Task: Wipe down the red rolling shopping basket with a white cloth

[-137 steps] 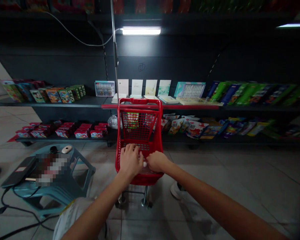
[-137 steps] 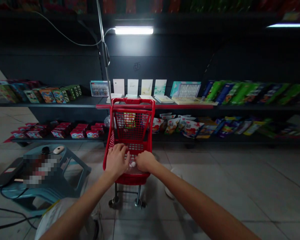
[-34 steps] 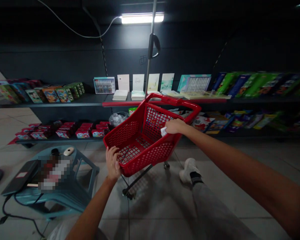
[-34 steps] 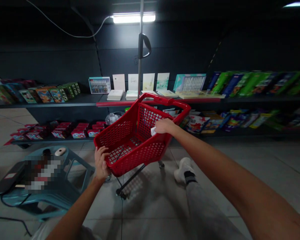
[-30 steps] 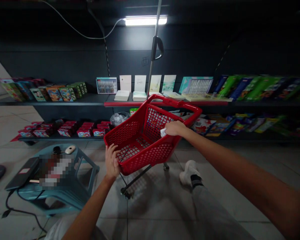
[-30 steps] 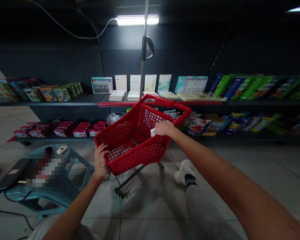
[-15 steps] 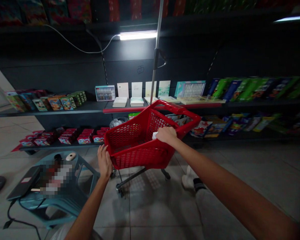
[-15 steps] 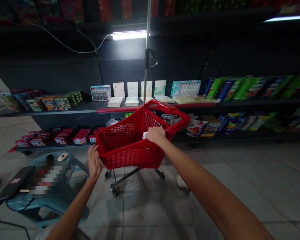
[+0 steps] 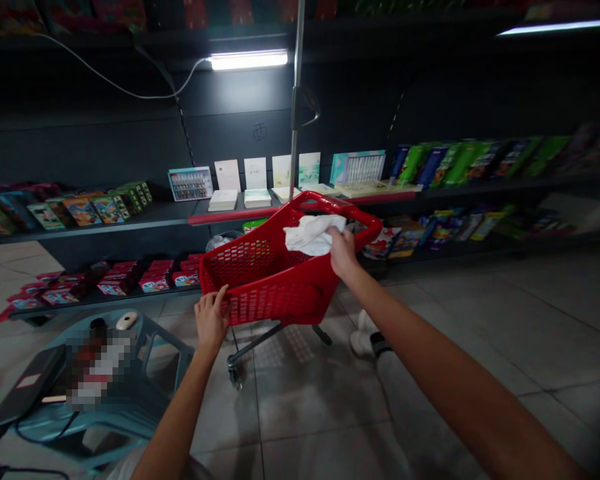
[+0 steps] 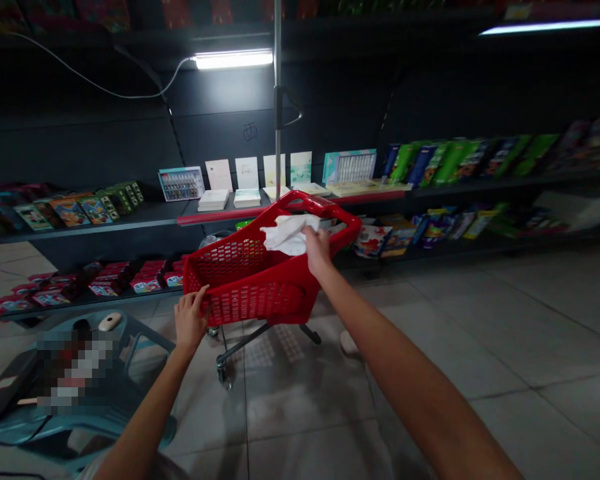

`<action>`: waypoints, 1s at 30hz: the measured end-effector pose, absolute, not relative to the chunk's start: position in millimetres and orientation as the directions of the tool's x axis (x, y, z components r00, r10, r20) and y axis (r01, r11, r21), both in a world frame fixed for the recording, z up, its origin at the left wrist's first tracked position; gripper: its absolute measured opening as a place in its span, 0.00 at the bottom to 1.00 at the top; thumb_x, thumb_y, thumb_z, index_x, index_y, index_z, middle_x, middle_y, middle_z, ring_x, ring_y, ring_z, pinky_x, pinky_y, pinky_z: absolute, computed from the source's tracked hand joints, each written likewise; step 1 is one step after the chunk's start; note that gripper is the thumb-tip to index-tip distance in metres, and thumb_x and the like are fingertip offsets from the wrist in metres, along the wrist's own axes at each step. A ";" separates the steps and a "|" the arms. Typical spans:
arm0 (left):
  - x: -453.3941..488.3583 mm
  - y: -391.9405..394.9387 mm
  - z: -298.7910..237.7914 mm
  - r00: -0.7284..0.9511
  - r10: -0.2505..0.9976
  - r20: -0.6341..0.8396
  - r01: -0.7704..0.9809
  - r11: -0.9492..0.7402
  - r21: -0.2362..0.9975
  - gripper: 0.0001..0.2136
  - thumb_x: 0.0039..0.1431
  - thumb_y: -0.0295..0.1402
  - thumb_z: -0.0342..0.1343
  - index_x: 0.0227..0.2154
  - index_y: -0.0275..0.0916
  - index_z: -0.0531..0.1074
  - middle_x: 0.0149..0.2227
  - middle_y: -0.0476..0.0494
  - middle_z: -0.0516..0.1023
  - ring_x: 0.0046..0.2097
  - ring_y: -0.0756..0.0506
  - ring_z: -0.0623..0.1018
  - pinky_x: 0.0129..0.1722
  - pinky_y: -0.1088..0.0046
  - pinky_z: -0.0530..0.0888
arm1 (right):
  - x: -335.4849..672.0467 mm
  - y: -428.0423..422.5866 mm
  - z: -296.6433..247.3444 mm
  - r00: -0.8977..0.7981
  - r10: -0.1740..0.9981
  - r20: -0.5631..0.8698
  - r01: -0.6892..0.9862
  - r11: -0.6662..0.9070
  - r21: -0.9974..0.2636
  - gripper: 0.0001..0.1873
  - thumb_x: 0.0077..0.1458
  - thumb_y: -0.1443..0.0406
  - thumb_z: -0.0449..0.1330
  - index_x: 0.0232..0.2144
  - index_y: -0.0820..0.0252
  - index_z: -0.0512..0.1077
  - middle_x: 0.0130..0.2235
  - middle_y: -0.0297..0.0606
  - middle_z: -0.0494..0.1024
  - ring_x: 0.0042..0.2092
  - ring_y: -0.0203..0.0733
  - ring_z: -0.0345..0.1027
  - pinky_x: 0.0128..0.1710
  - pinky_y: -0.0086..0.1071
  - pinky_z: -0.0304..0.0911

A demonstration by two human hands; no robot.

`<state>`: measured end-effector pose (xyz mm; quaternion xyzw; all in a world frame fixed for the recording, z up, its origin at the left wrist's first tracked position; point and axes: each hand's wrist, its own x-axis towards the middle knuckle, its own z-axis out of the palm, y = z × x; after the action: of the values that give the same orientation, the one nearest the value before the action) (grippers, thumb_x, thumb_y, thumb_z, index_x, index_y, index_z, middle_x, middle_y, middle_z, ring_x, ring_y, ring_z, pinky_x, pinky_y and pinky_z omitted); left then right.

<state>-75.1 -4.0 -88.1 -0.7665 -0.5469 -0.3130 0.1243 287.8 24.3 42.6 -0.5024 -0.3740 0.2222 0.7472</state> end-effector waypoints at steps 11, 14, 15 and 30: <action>-64.6 -17.9 -86.2 0.249 0.741 0.623 0.897 -0.419 0.139 0.26 0.66 0.37 0.54 0.66 0.47 0.64 0.48 0.39 0.78 0.50 0.37 0.72 0.47 0.59 0.64 | 371.1 -95.3 -53.9 0.941 0.316 -0.122 -0.247 0.392 -0.886 0.14 0.46 0.68 0.59 0.38 0.64 0.74 0.39 0.36 0.79 0.38 0.38 0.75 0.33 0.27 0.72; -61.4 -18.3 -87.8 0.229 0.749 0.621 0.893 -0.415 0.171 0.26 0.66 0.36 0.54 0.66 0.46 0.65 0.49 0.38 0.77 0.51 0.37 0.72 0.47 0.59 0.64 | 371.4 -79.3 -71.1 0.983 0.179 0.047 0.010 0.203 -0.979 0.16 0.50 0.61 0.58 0.39 0.65 0.75 0.39 0.42 0.79 0.39 0.43 0.75 0.35 0.32 0.70; -60.6 -18.1 -88.2 0.223 0.751 0.621 0.891 -0.416 0.184 0.25 0.65 0.36 0.54 0.65 0.46 0.65 0.49 0.38 0.77 0.51 0.38 0.72 0.47 0.59 0.64 | 364.9 -69.5 -75.4 0.976 0.191 0.104 0.083 0.115 -0.990 0.18 0.52 0.59 0.57 0.39 0.66 0.75 0.39 0.45 0.80 0.40 0.46 0.75 0.38 0.35 0.70; -40.5 -53.2 -85.4 0.405 0.742 0.534 0.686 -0.633 0.359 0.39 0.54 0.36 0.49 0.71 0.40 0.52 0.65 0.36 0.66 0.61 0.35 0.65 0.61 0.50 0.57 | 69.3 -37.7 -148.1 0.705 0.576 0.414 0.396 0.164 -0.903 0.34 0.67 0.64 0.43 0.72 0.68 0.49 0.70 0.54 0.56 0.72 0.51 0.50 0.69 0.50 0.51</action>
<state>-40.5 -53.2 -85.4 -0.8372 -0.4266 -0.3397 -0.0413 69.3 -37.7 -148.1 -0.6430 -0.3781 0.0679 0.6626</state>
